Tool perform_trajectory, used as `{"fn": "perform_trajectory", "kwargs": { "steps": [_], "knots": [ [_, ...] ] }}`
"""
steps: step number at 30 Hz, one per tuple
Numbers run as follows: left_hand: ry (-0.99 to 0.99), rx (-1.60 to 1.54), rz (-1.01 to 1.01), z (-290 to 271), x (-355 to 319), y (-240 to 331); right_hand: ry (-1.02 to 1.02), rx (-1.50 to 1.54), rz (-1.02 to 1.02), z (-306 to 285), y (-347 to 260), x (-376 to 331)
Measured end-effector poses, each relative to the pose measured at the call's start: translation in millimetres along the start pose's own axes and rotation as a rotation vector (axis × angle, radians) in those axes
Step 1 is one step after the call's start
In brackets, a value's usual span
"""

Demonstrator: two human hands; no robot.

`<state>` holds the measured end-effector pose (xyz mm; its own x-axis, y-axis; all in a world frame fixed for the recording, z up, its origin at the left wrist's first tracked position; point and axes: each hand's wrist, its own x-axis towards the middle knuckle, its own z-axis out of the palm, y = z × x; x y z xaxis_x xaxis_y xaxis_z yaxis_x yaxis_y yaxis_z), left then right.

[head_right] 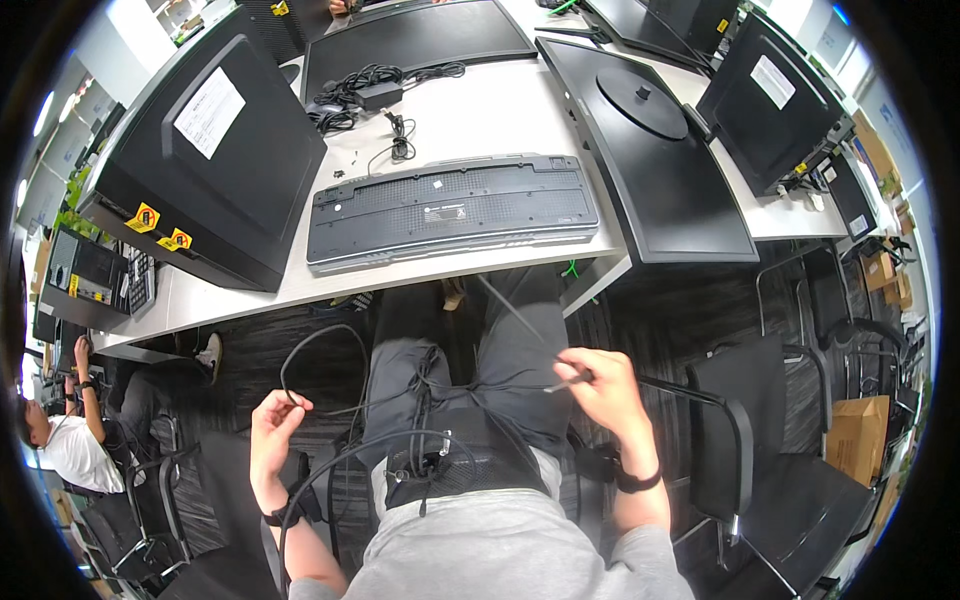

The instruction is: Disassemble a computer keyboard using a screwdriver and removing internal components.

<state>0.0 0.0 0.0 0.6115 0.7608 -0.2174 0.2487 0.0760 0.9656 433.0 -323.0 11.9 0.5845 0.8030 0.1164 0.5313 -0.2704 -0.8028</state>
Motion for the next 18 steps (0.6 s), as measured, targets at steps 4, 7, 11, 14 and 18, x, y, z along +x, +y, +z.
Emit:
{"fn": "perform_trajectory", "kwargs": {
  "steps": [4, 7, 11, 14, 18],
  "knots": [
    [-0.019, -0.059, -0.038, 19, -14, 8, 0.243, 0.12, 0.021, -37, 11, -33],
    [-0.065, -0.092, -0.031, 35, -14, 14, 0.451, 0.276, -0.076, -55, 25, -60],
    [-0.117, -0.133, -0.088, 62, -5, 27, 0.487, 0.277, -0.063, -85, 43, -106],
    [-0.143, -0.09, -0.107, 80, 2, 41, 0.629, 0.425, -0.173, -94, 68, -135],
    [-0.072, -0.229, 0.182, 95, 2, 59, 0.874, 0.779, -0.172, -115, 84, -190]
  ]
}}
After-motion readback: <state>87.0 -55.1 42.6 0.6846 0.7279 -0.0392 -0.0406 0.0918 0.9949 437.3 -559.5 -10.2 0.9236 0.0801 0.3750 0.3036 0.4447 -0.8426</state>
